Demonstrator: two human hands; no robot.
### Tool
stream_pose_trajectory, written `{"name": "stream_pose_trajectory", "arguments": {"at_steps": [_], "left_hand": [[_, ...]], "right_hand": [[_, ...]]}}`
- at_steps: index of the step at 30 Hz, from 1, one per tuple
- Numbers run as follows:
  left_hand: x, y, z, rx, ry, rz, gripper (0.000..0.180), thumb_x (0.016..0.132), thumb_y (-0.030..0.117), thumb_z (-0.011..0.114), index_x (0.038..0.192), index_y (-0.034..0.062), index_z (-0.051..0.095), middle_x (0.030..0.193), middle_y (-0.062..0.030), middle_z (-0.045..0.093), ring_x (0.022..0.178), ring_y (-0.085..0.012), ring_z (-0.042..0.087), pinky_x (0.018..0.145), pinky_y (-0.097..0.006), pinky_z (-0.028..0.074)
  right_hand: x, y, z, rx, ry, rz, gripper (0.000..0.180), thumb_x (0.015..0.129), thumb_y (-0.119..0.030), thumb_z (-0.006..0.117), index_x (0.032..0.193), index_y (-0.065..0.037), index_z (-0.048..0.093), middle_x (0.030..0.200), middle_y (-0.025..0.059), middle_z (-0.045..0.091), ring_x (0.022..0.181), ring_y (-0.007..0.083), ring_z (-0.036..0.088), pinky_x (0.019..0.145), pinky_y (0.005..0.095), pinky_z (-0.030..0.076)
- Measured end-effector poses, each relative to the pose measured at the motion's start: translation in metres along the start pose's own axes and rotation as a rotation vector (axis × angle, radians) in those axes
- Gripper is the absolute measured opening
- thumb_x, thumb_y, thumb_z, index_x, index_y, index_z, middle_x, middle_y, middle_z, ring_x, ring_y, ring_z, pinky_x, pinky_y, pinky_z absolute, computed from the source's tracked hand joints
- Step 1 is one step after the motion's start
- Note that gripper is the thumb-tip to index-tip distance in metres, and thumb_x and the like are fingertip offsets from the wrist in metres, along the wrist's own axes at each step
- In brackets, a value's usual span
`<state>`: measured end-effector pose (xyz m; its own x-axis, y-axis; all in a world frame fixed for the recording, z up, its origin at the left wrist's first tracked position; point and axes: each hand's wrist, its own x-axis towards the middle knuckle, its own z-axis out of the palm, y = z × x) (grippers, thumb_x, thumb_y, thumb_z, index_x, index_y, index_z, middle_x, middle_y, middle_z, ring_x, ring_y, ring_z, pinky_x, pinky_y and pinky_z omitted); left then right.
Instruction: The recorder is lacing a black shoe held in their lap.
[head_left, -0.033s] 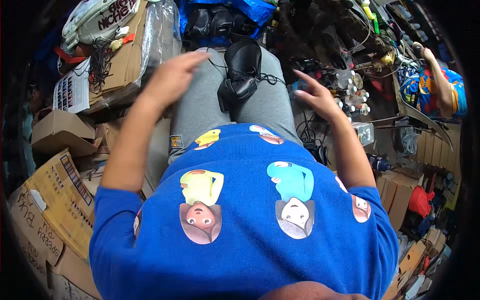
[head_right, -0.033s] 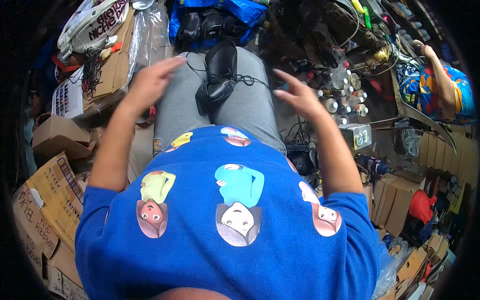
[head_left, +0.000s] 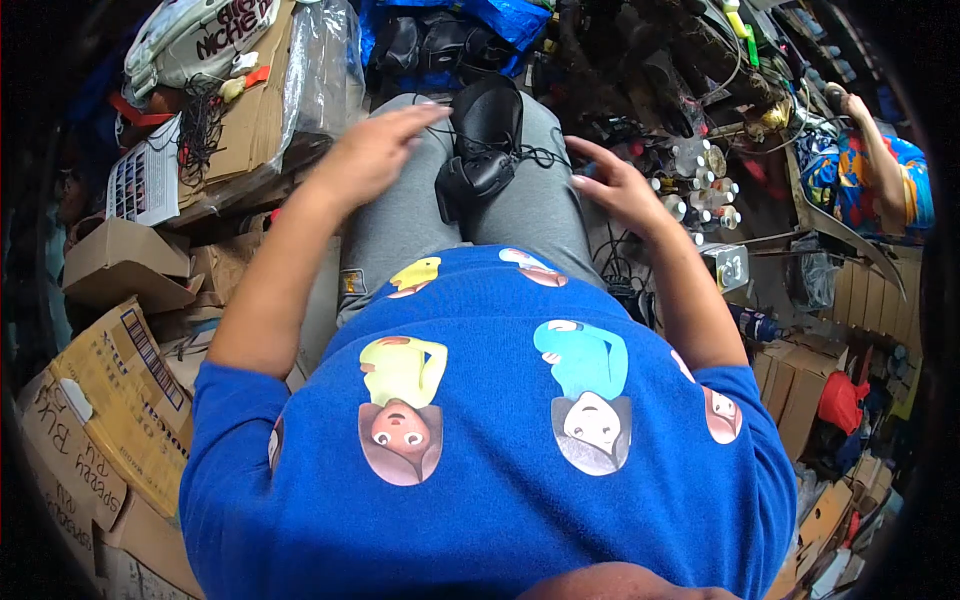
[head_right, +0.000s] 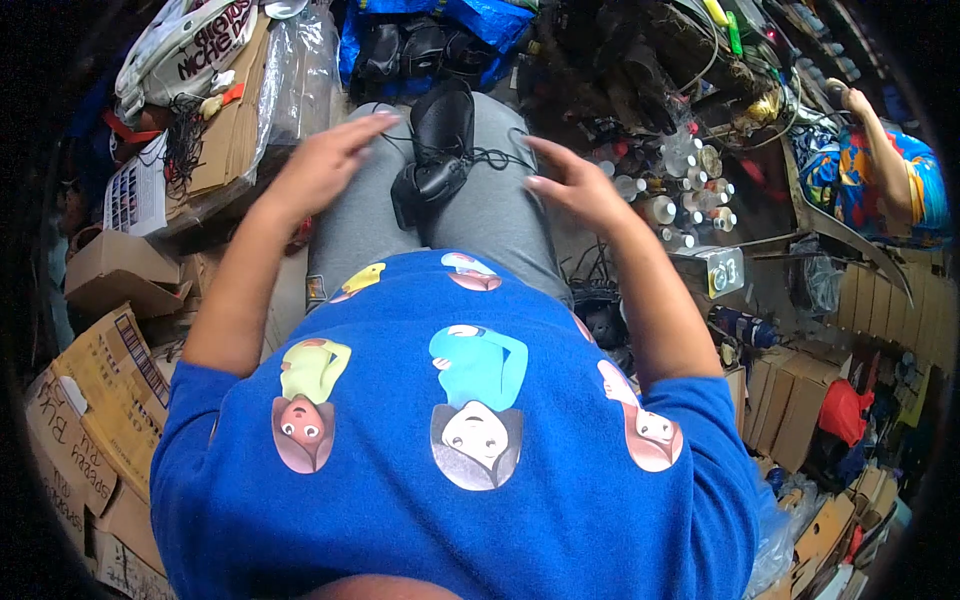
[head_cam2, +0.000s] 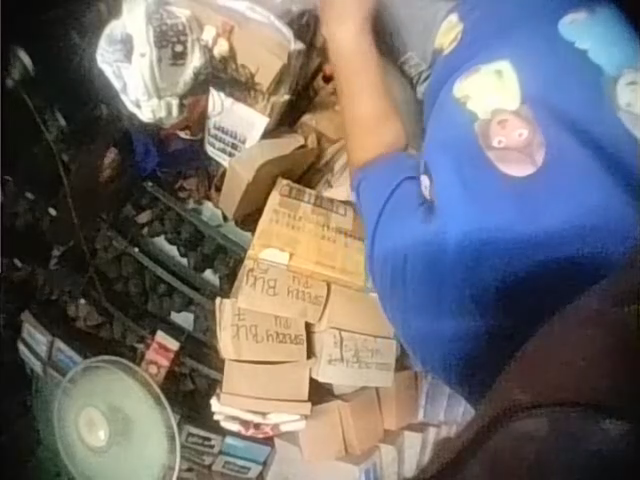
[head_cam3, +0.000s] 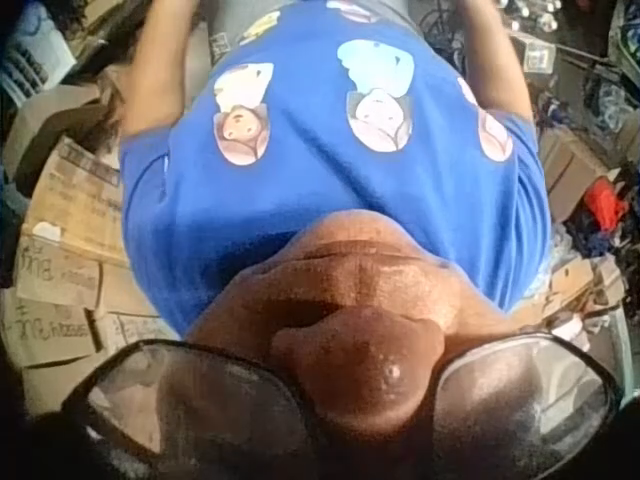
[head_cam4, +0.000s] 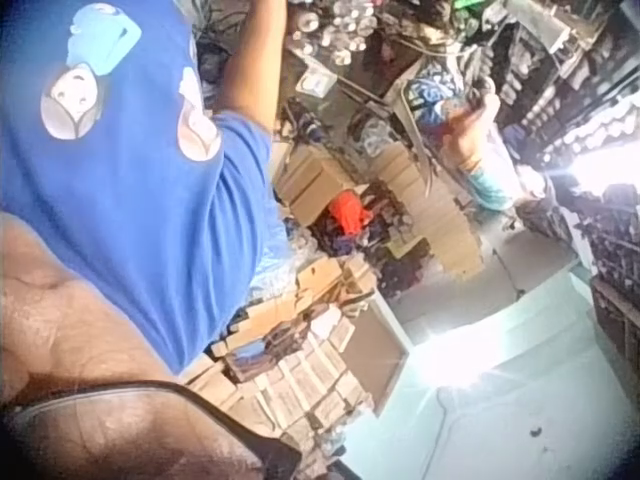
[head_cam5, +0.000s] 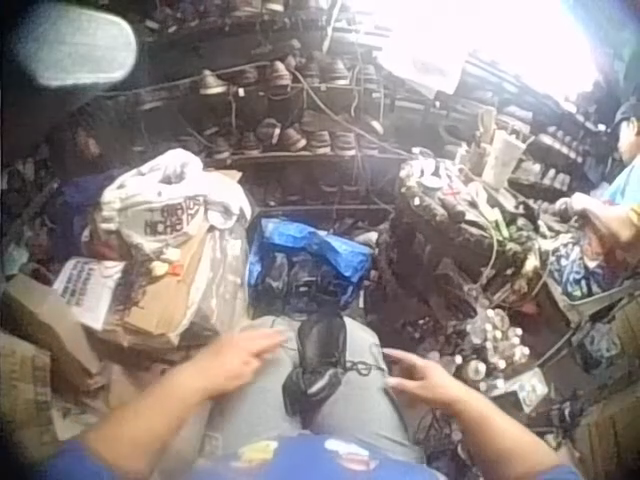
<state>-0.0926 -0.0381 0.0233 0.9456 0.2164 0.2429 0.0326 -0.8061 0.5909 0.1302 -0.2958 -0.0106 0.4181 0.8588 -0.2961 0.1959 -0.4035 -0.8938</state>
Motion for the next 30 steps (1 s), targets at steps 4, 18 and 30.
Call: {"name": "stream_pose_trajectory", "arguments": {"at_steps": [4,18,30], "left_hand": [[0.018,-0.004,0.014,-0.033,-0.242,-0.138,0.024,0.087,0.012,0.055,0.110,0.0074,0.063,0.103,-0.0158,0.064,0.096,-0.0284,0.061,0.084,-0.036,0.047],[0.017,-0.022,-0.032,-0.080,-0.001,-0.451,0.039,0.083,0.023,0.066,0.118,0.0083,0.061,0.125,-0.0131,0.058,0.116,-0.0227,0.054,0.099,-0.035,0.040],[0.119,0.013,0.039,-0.242,-0.707,-0.226,0.032,0.072,0.024,0.077,0.088,0.0001,0.063,0.077,-0.0049,0.062,0.074,-0.0131,0.056,0.071,-0.028,0.044]], "right_hand": [[0.020,-0.007,0.021,0.012,-0.025,-0.015,0.022,0.083,-0.021,0.070,0.092,-0.005,0.058,0.072,-0.0013,0.051,0.068,0.0085,0.045,0.063,0.0262,0.041],[-0.004,0.051,-0.079,-0.514,0.321,0.031,0.025,0.086,-0.013,0.061,0.110,-0.008,0.066,0.089,0.0072,0.061,0.088,0.0165,0.057,0.081,0.0294,0.045],[0.056,-0.028,-0.002,-0.244,0.030,-0.307,0.009,0.082,-0.003,0.066,0.090,-0.006,0.068,0.083,-0.0001,0.054,0.077,0.0085,0.054,0.068,0.0239,0.044]]}}
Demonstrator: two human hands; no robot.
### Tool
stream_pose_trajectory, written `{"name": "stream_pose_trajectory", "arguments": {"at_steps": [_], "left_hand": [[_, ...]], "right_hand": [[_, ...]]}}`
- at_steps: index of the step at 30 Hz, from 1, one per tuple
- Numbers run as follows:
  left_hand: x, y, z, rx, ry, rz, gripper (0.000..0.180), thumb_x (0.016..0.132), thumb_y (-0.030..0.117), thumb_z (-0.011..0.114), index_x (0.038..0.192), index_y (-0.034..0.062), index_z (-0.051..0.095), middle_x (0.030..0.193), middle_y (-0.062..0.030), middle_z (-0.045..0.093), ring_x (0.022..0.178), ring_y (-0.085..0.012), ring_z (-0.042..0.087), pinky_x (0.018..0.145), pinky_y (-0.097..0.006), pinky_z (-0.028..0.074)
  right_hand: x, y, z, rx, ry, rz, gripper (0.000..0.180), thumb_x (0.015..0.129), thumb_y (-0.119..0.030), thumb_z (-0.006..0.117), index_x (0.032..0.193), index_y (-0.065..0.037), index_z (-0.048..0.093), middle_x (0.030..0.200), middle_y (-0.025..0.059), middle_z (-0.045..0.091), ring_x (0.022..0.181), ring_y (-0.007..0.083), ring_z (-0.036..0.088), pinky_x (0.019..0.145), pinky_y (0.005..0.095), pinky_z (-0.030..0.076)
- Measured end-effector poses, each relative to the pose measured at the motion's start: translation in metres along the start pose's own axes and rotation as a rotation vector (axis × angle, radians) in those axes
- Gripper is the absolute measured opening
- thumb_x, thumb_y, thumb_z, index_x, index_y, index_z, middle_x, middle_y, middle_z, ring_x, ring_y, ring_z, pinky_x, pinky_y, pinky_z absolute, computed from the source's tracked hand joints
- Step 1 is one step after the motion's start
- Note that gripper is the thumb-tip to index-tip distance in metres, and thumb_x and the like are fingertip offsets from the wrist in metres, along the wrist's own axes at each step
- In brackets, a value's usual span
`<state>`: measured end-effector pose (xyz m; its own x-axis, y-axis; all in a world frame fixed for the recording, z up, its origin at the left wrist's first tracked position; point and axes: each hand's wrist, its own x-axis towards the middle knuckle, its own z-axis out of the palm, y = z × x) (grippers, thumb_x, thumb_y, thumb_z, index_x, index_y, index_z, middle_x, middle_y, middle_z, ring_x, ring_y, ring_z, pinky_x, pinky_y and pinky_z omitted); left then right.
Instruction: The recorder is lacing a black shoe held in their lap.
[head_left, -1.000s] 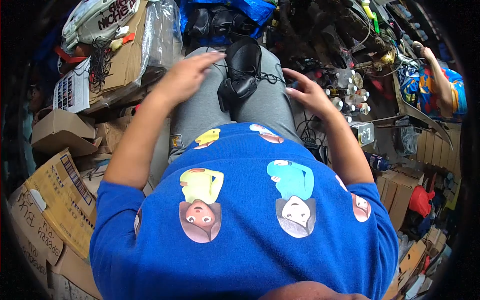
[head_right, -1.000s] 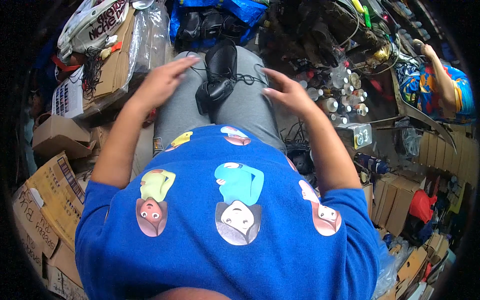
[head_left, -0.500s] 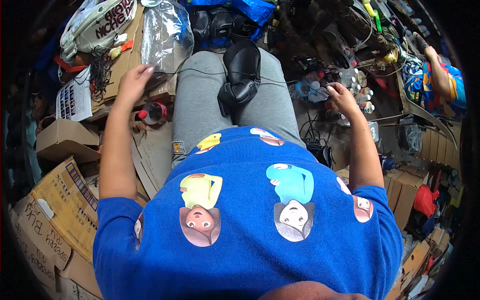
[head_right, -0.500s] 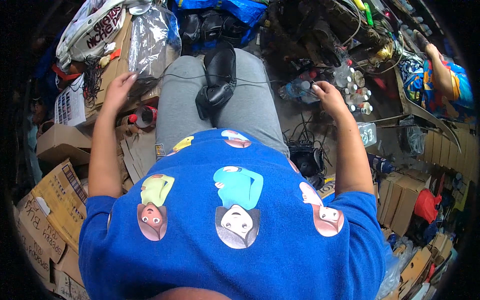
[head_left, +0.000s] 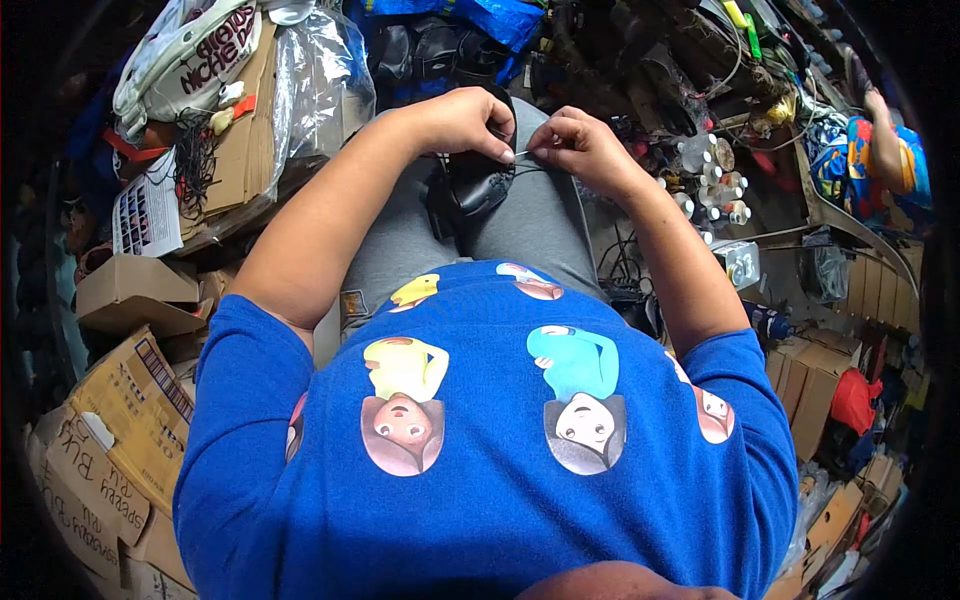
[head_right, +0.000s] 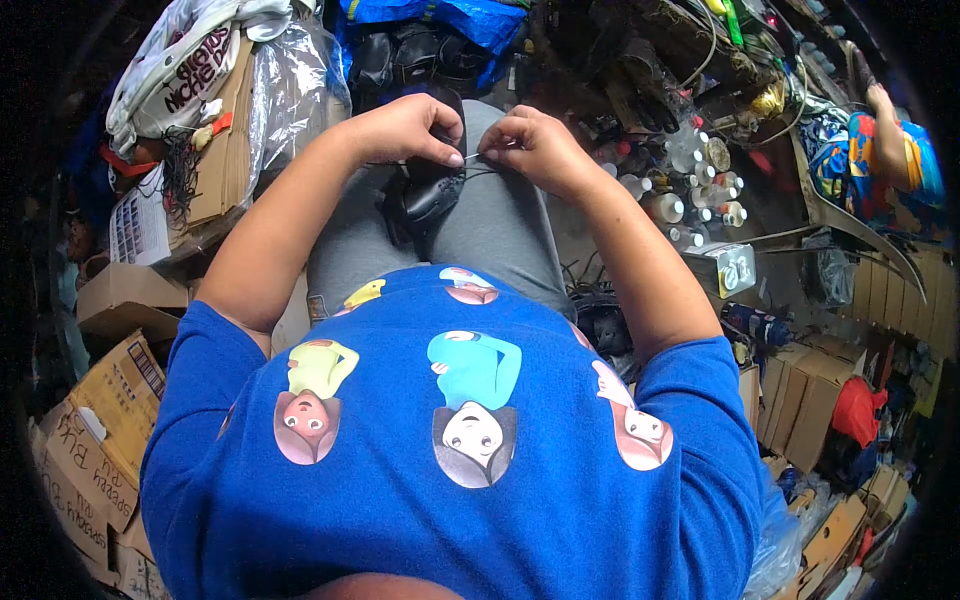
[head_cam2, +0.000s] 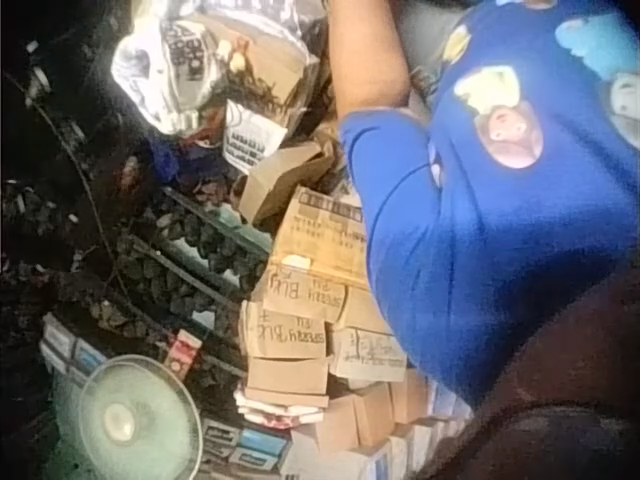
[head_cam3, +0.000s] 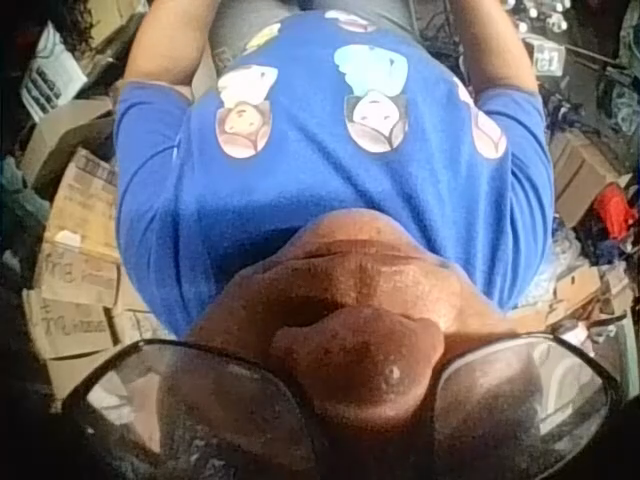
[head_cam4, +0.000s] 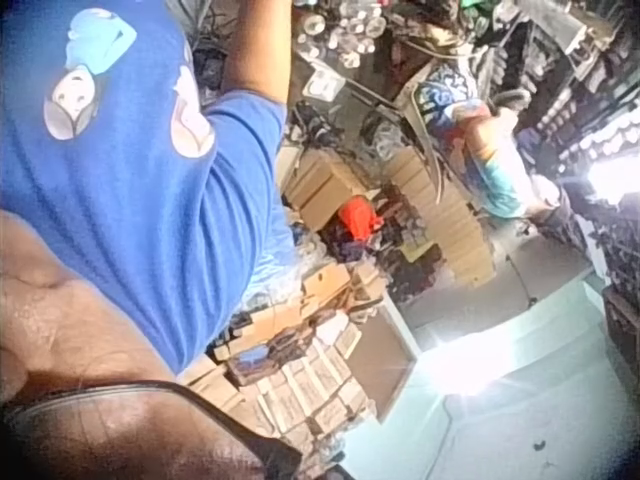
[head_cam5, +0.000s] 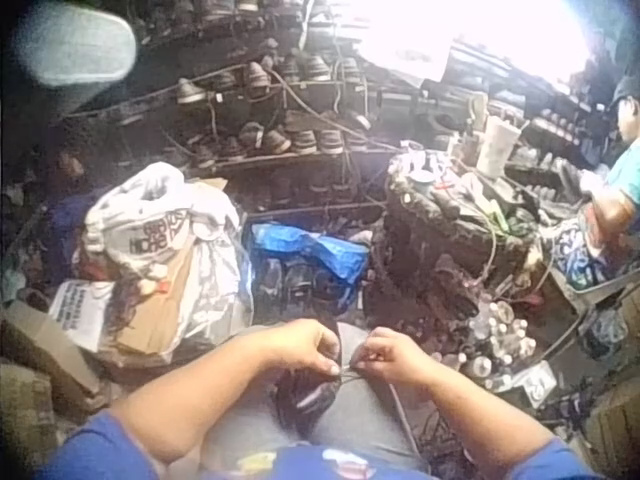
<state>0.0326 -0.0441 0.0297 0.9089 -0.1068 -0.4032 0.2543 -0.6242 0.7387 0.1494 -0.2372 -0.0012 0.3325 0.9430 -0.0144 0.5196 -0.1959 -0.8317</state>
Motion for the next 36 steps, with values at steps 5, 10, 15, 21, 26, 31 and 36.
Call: {"name": "stream_pose_trajectory", "arguments": {"at_steps": [5,10,15,21,26,31,36], "left_hand": [[0.000,-0.021,0.002,-0.258,-0.029,0.050,0.023,0.077,0.020,0.073,0.086,0.0010,0.065,0.076,0.0018,0.061,0.074,-0.0069,0.054,0.069,-0.024,0.042],[0.002,-0.034,0.007,-0.399,-0.029,0.097,0.021,0.077,0.018,0.073,0.090,0.0020,0.067,0.078,0.0025,0.062,0.075,-0.0062,0.054,0.071,-0.023,0.043],[-0.001,-0.033,0.008,-0.504,-0.021,0.066,0.021,0.077,0.018,0.073,0.091,0.0031,0.067,0.079,0.0022,0.062,0.076,-0.0061,0.054,0.072,-0.022,0.042],[-0.002,-0.040,0.013,-0.553,0.009,0.090,0.021,0.076,0.018,0.074,0.090,0.0039,0.067,0.081,0.0019,0.063,0.077,-0.0065,0.055,0.073,-0.022,0.042],[-0.001,-0.047,0.016,-0.602,0.032,0.046,0.019,0.076,0.016,0.074,0.089,0.0044,0.067,0.081,0.0019,0.063,0.078,-0.0064,0.055,0.074,-0.022,0.043],[-0.004,-0.044,0.018,-0.671,0.030,0.070,0.018,0.076,0.016,0.074,0.089,0.0046,0.067,0.081,0.0021,0.063,0.078,-0.0061,0.056,0.075,-0.021,0.043],[-0.003,-0.048,0.020,-0.672,0.052,0.085,0.019,0.077,0.016,0.073,0.091,0.0042,0.067,0.083,0.0012,0.063,0.079,-0.0070,0.056,0.077,-0.023,0.044]], "right_hand": [[0.005,-0.004,0.000,-0.053,-0.064,-0.009,0.013,0.077,-0.008,0.071,0.090,-0.011,0.070,0.085,0.0058,0.057,0.079,0.0174,0.059,0.072,0.0296,0.048],[0.008,-0.006,0.005,-0.042,-0.075,-0.078,0.013,0.077,-0.001,0.068,0.088,-0.008,0.069,0.082,0.0025,0.058,0.081,0.0133,0.058,0.072,0.0272,0.047],[0.007,-0.003,0.007,-0.024,-0.088,-0.048,0.015,0.077,0.001,0.066,0.088,-0.007,0.069,0.083,0.0035,0.058,0.080,0.0143,0.060,0.072,0.0264,0.048],[0.007,-0.004,0.004,-0.066,-0.088,-0.075,0.017,0.075,-0.005,0.069,0.090,-0.013,0.070,0.084,0.0053,0.059,0.079,0.0179,0.060,0.070,0.0299,0.049],[0.004,-0.006,0.013,-0.020,-0.048,-0.037,0.018,0.075,0.004,0.066,0.088,-0.008,0.069,0.084,0.0029,0.059,0.080,0.0146,0.060,0.073,0.0264,0.048],[0.005,-0.005,0.010,-0.063,-0.035,-0.082,0.017,0.075,0.003,0.066,0.087,-0.008,0.068,0.083,0.0022,0.059,0.079,0.0129,0.059,0.072,0.0265,0.048],[0.006,-0.006,0.017,-0.050,-0.024,-0.087,0.017,0.075,0.002,0.068,0.088,-0.008,0.069,0.082,0.0022,0.058,0.077,0.0125,0.059,0.071,0.0257,0.048]]}}
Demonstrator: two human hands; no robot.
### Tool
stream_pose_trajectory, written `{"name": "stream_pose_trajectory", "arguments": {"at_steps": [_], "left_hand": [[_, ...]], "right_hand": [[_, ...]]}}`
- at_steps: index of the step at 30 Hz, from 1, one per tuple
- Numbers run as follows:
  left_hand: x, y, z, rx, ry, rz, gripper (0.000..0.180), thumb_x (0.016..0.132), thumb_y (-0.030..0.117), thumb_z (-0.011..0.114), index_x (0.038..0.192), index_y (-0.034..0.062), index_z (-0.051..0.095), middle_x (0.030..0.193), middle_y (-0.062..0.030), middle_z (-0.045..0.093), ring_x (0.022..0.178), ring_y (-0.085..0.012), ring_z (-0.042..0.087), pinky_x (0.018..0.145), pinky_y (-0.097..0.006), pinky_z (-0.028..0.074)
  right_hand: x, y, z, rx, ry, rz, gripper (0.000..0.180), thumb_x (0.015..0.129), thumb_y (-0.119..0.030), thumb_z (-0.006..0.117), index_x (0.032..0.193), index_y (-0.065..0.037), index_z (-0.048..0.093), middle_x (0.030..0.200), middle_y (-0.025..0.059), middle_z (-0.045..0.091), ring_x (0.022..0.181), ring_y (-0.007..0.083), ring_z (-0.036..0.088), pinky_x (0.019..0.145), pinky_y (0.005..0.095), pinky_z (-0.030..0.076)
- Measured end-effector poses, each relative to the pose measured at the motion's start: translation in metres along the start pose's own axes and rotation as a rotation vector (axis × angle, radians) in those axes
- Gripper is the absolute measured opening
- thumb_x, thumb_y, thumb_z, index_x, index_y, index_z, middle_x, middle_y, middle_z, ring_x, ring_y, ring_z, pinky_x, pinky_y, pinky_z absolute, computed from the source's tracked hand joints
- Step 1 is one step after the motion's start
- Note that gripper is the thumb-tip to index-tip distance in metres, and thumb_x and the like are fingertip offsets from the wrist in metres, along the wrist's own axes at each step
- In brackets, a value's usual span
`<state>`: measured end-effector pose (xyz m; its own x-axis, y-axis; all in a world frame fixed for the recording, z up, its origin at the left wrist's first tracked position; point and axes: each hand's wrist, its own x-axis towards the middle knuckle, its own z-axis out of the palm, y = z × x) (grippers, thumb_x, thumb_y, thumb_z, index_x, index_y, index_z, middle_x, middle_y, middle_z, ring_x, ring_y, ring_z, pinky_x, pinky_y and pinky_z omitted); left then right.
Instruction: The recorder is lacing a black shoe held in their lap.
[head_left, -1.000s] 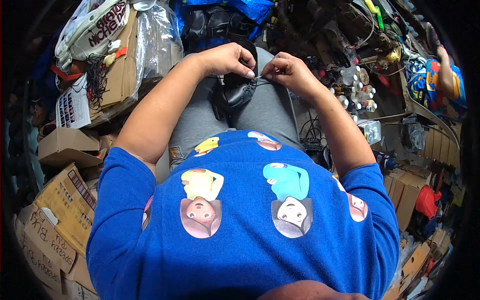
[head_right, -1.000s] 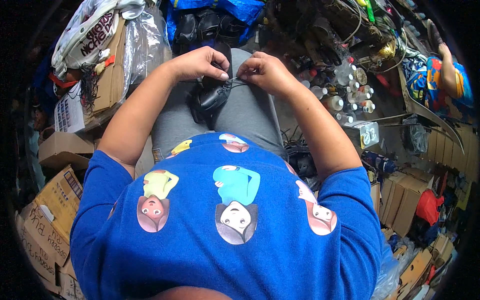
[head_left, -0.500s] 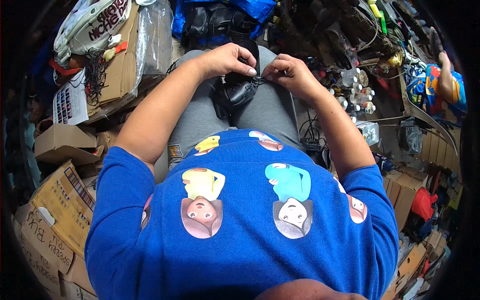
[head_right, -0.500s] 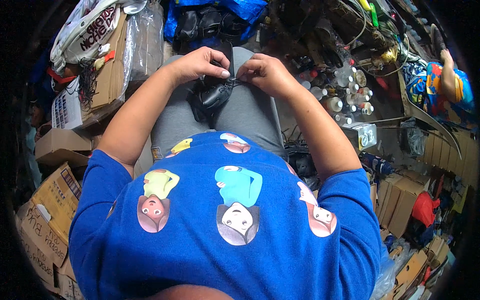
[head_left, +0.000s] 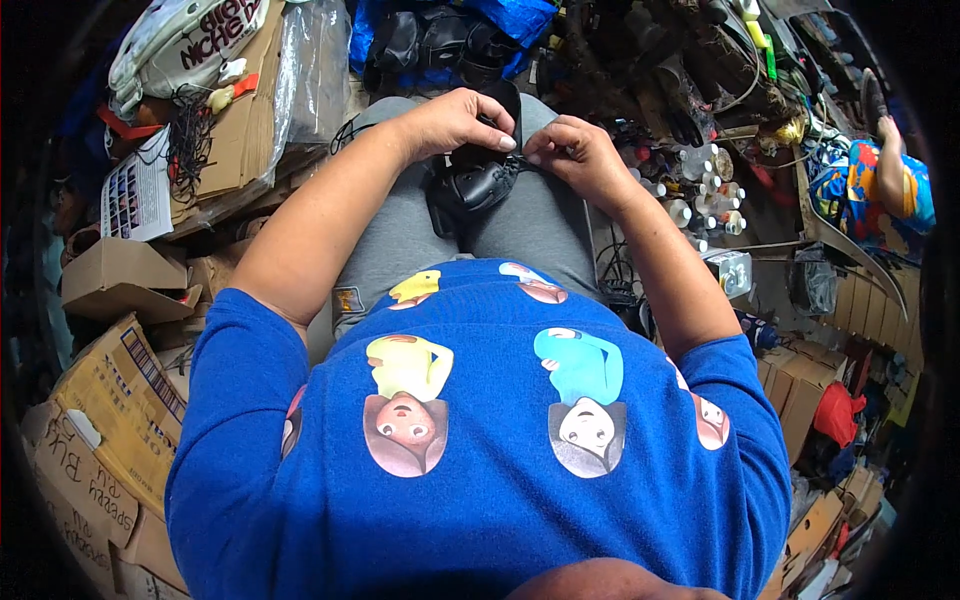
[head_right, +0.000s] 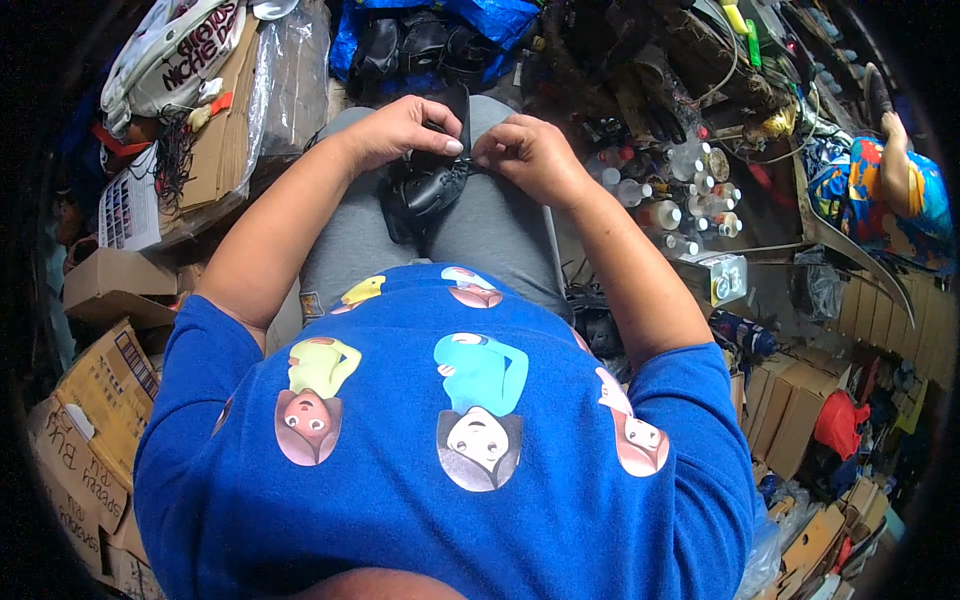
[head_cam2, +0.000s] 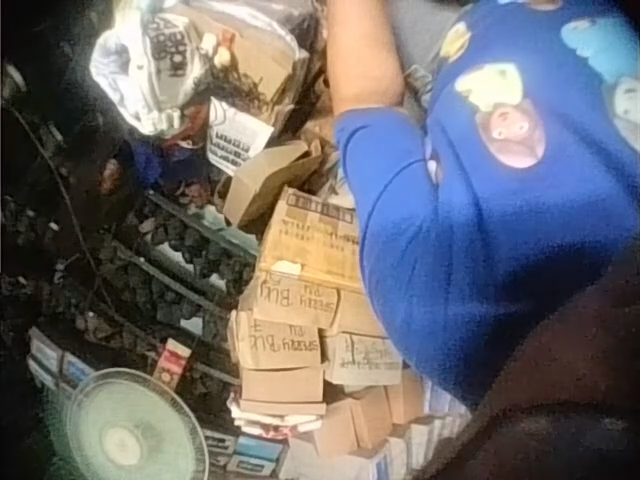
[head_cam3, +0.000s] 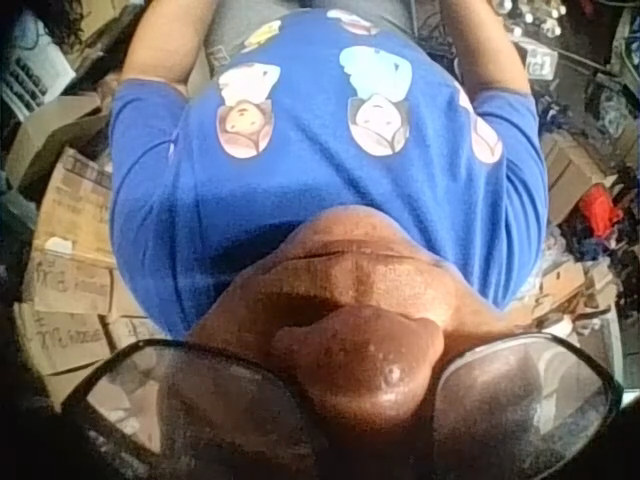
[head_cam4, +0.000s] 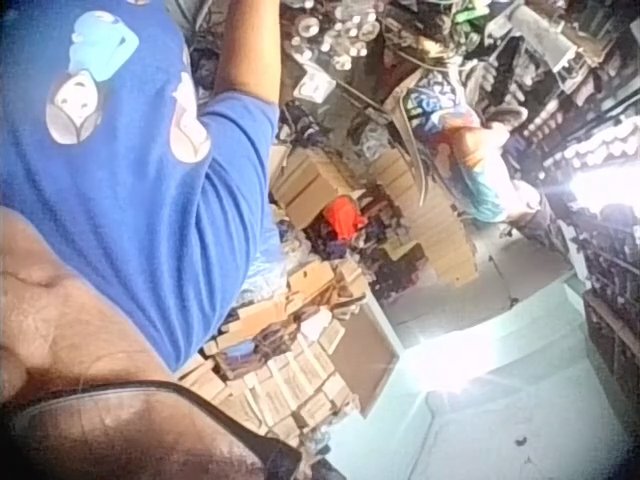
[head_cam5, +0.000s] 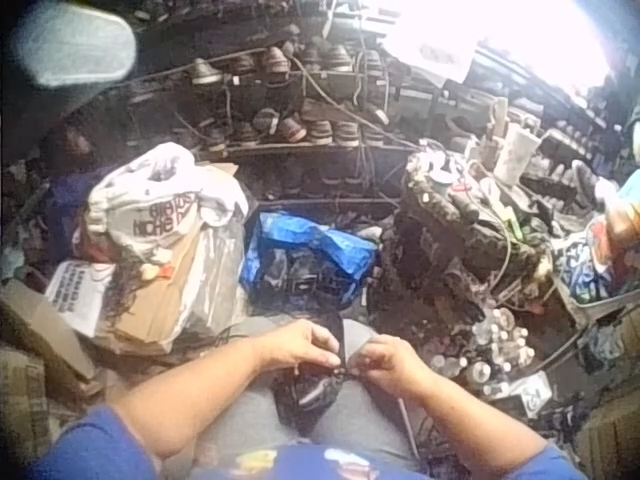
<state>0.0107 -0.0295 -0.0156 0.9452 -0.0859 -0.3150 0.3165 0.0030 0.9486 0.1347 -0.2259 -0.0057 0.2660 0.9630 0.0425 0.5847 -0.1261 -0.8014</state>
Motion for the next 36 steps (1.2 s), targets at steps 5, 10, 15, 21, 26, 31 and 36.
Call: {"name": "stream_pose_trajectory", "arguments": {"at_steps": [5,10,15,21,26,31,36], "left_hand": [[-0.003,0.004,-0.009,0.185,-0.100,0.065,0.030,0.081,0.017,0.070,0.108,0.0043,0.068,0.089,-0.0026,0.068,0.085,-0.0093,0.060,0.082,-0.024,0.046],[-0.003,0.013,-0.009,0.412,-0.174,0.032,0.031,0.084,0.015,0.066,0.114,0.0061,0.065,0.099,-0.0032,0.068,0.091,-0.0093,0.060,0.085,-0.024,0.046],[-0.003,0.019,-0.011,0.491,-0.213,0.025,0.033,0.083,0.012,0.065,0.115,0.0060,0.064,0.098,-0.0038,0.068,0.092,-0.0108,0.060,0.085,-0.026,0.046],[0.006,0.029,-0.006,0.569,-0.120,0.036,0.027,0.074,0.002,0.070,0.101,0.0014,0.066,0.091,-0.0072,0.068,0.084,-0.0138,0.061,0.076,-0.029,0.047],[0.009,0.020,-0.011,0.595,0.004,0.119,0.021,0.070,0.006,0.073,0.088,0.0023,0.064,0.087,-0.0063,0.062,0.086,-0.0163,0.059,0.080,-0.029,0.046],[0.007,0.001,-0.005,0.810,0.397,0.399,0.033,0.066,0.012,0.078,0.094,0.0071,0.062,0.096,-0.0093,0.056,0.098,-0.0260,0.056,0.088,-0.033,0.044],[-0.046,0.007,0.008,0.814,0.538,0.267,0.039,0.071,0.012,0.073,0.108,0.0087,0.058,0.102,-0.0135,0.061,0.096,-0.0314,0.059,0.085,-0.037,0.047]], "right_hand": [[-0.012,-0.010,0.006,-0.073,0.107,-0.032,0.022,0.073,-0.004,0.070,0.092,-0.016,0.071,0.078,0.0072,0.060,0.072,0.0227,0.062,0.065,0.0327,0.051],[-0.020,-0.018,0.010,-0.240,0.120,-0.095,0.020,0.074,-0.005,0.068,0.091,-0.016,0.071,0.079,0.0072,0.057,0.072,0.0223,0.061,0.064,0.0322,0.049],[-0.013,-0.045,0.002,-0.552,0.031,-0.183,0.020,0.075,-0.007,0.060,0.091,-0.016,0.070,0.080,0.0102,0.058,0.075,0.0295,0.061,0.069,0.0390,0.048],[0.012,-0.046,0.007,-0.656,-0.125,-0.147,0.019,0.075,-0.007,0.055,0.089,-0.008,0.069,0.081,0.0132,0.058,0.081,0.0313,0.061,0.071,0.0405,0.049],[0.015,-0.043,-0.008,-0.486,-0.178,0.018,0.013,0.073,-0.007,0.068,0.086,-0.008,0.069,0.082,0.0143,0.062,0.077,0.0297,0.063,0.072,0.0370,0.051],[0.023,-0.019,0.005,-0.356,-0.158,0.029,0.018,0.077,-0.012,0.068,0.093,-0.006,0.069,0.081,0.0088,0.067,0.074,0.0240,0.064,0.071,0.0321,0.050],[0.003,-0.005,-0.020,0.356,-0.164,0.366,0.020,0.086,-0.016,0.066,0.100,-0.001,0.064,0.094,0.0027,0.061,0.088,0.0115,0.056,0.082,0.0276,0.045]]}}
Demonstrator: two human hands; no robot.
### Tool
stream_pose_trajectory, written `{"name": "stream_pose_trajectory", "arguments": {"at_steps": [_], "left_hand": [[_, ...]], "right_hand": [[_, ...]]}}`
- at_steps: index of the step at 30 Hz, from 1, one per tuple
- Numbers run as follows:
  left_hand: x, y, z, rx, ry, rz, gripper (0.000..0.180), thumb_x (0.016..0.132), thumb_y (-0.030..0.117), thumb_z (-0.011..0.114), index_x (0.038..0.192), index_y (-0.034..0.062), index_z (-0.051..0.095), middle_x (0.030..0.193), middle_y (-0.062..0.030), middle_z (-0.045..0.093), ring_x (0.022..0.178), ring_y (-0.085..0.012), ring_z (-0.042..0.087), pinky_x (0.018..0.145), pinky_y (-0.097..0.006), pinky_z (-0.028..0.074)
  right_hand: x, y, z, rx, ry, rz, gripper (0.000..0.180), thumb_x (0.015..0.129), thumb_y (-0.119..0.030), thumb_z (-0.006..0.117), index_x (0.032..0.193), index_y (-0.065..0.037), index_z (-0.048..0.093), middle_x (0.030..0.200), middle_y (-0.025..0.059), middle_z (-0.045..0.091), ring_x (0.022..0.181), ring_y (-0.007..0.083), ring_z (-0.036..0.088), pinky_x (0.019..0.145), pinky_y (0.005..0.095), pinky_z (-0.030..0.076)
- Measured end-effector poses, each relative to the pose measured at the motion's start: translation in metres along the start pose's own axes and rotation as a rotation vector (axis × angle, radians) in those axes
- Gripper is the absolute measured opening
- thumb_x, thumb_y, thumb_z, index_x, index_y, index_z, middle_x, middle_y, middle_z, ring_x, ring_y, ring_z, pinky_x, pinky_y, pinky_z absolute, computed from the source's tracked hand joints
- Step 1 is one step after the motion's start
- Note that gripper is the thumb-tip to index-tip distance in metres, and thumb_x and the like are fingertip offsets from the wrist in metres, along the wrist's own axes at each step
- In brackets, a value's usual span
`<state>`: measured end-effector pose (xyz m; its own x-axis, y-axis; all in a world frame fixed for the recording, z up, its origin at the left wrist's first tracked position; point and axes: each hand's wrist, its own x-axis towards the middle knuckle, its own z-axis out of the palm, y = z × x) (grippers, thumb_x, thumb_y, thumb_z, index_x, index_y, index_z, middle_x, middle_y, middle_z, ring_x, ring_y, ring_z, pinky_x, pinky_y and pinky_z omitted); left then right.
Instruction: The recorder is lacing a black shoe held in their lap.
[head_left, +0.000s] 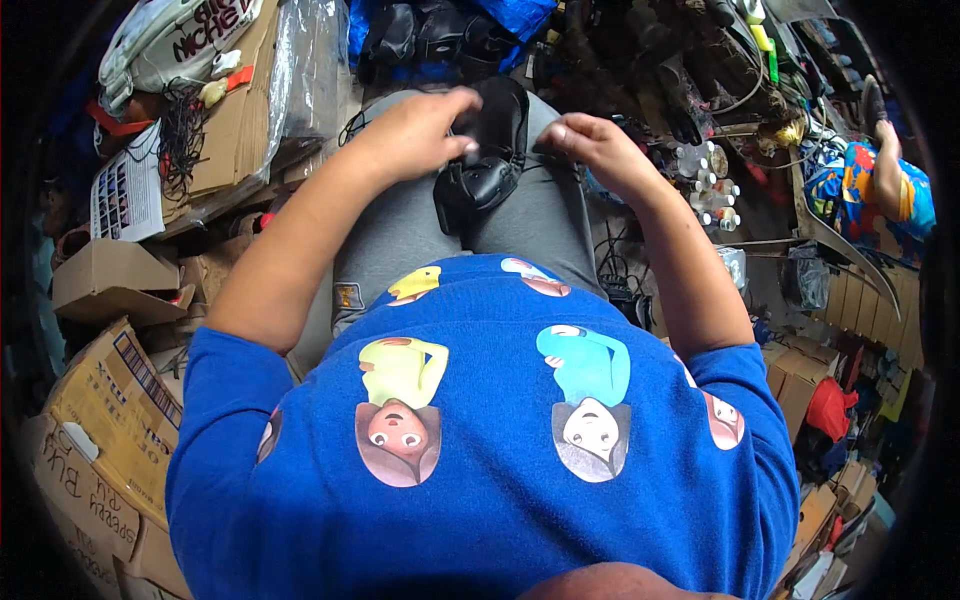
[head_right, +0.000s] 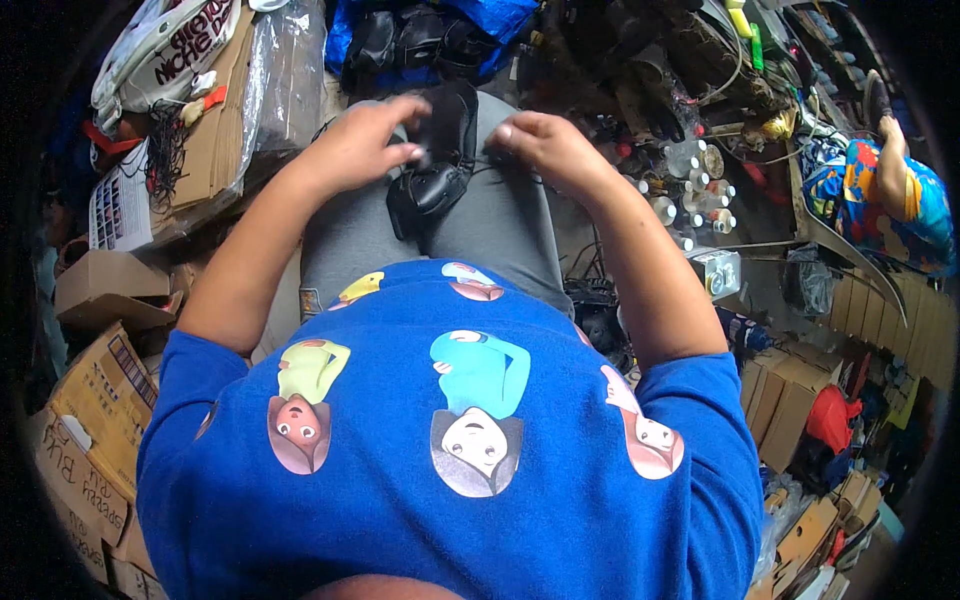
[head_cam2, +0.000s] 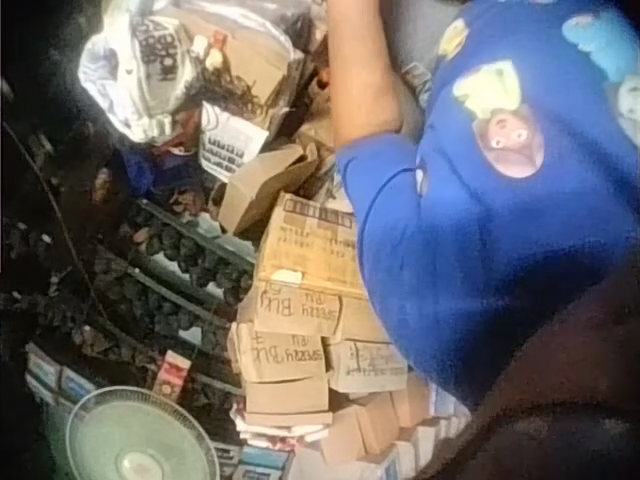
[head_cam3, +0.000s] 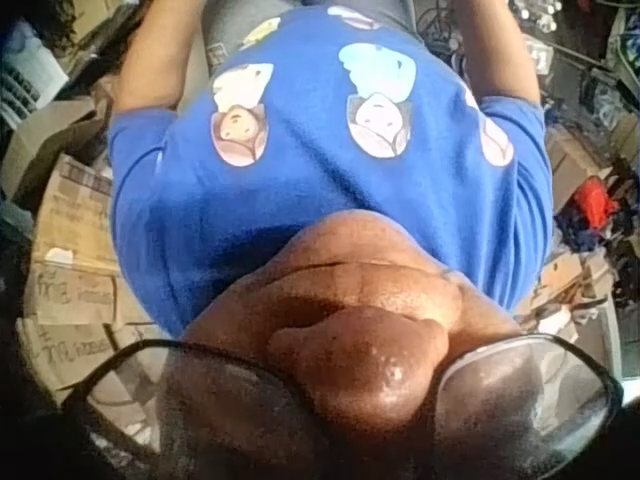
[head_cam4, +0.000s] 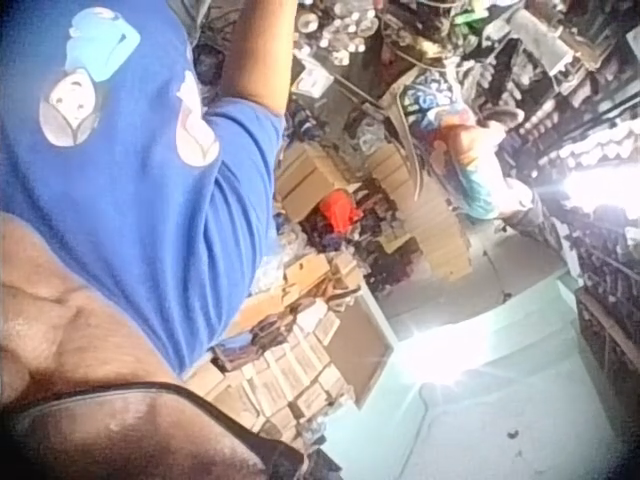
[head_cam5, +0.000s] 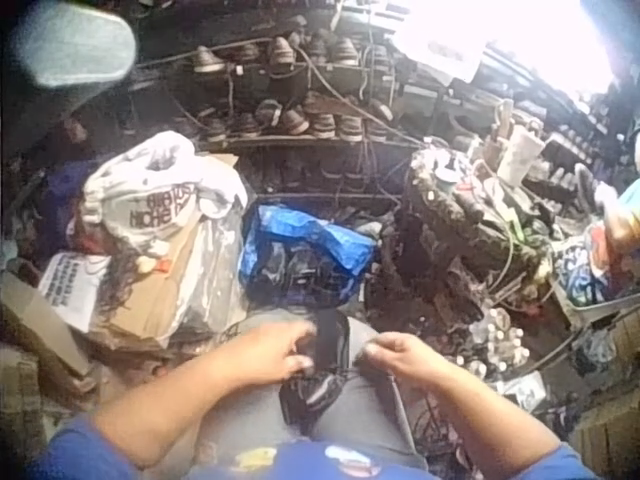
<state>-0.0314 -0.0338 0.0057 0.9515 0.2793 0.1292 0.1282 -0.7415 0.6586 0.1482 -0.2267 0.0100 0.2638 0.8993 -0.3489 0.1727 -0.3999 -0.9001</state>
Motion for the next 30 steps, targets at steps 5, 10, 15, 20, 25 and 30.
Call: {"name": "stream_pose_trajectory", "arguments": {"at_steps": [5,10,15,20,25,30], "left_hand": [[-0.022,0.000,-0.029,0.070,-0.335,0.002,0.025,0.076,0.008,0.068,0.100,0.0046,0.063,0.093,-0.0162,0.064,0.087,-0.0317,0.061,0.079,-0.038,0.048],[-0.028,-0.053,-0.053,-0.093,0.107,-0.317,0.015,0.087,0.014,0.056,0.093,0.0037,0.065,0.093,-0.0145,0.066,0.090,-0.0271,0.063,0.082,-0.038,0.049],[-0.024,-0.020,-0.027,-1.992,0.168,-0.222,0.037,0.099,0.034,0.039,0.087,0.0053,0.059,0.091,-0.0092,0.060,0.091,-0.0208,0.055,0.095,-0.039,0.041],[-0.025,-0.033,-0.033,-1.731,0.390,-0.638,0.045,0.101,0.035,0.032,0.063,0.0123,0.035,0.052,0.0018,0.026,0.046,-0.0117,0.025,0.061,-0.029,0.033],[-0.021,-0.037,-0.035,-1.590,0.386,-0.755,0.044,0.100,0.032,0.038,0.060,0.0138,0.033,0.050,0.0035,0.021,0.043,-0.0109,0.018,0.055,-0.029,0.032],[-0.033,-0.070,-0.051,-1.167,0.210,-0.598,0.028,0.098,0.029,0.044,0.091,0.0047,0.057,0.093,-0.0127,0.065,0.079,-0.0255,0.063,0.080,-0.038,0.050]], "right_hand": [[-0.010,0.004,0.014,-0.413,0.075,-0.276,0.019,0.074,-0.021,0.073,0.082,-0.006,0.065,0.090,0.0081,0.052,0.086,0.0220,0.054,0.074,0.0330,0.045],[0.011,0.055,0.000,0.307,0.675,-0.202,0.026,0.091,-0.027,0.057,0.086,-0.002,0.061,0.091,0.0111,0.060,0.090,0.0251,0.058,0.082,0.0357,0.046],[0.009,0.050,0.011,1.756,-0.045,-0.228,0.039,0.098,-0.041,0.039,0.076,-0.010,0.051,0.069,0.0019,0.047,0.069,0.0153,0.048,0.079,0.0350,0.042],[-0.014,0.071,-0.004,1.472,0.266,0.014,0.049,0.099,-0.040,0.037,0.059,-0.013,0.035,0.050,-0.0023,0.026,0.044,0.0112,0.022,0.054,0.0271,0.028],[-0.030,0.091,-0.011,1.369,0.258,0.003,0.048,0.099,-0.039,0.037,0.060,-0.013,0.035,0.049,-0.0021,0.025,0.044,0.0114,0.021,0.055,0.0280,0.029],[-0.059,0.130,-0.036,1.087,0.193,0.203,0.029,0.094,-0.035,0.054,0.100,-0.008,0.058,0.085,0.0074,0.060,0.085,0.0208,0.058,0.084,0.0377,0.045]]}}
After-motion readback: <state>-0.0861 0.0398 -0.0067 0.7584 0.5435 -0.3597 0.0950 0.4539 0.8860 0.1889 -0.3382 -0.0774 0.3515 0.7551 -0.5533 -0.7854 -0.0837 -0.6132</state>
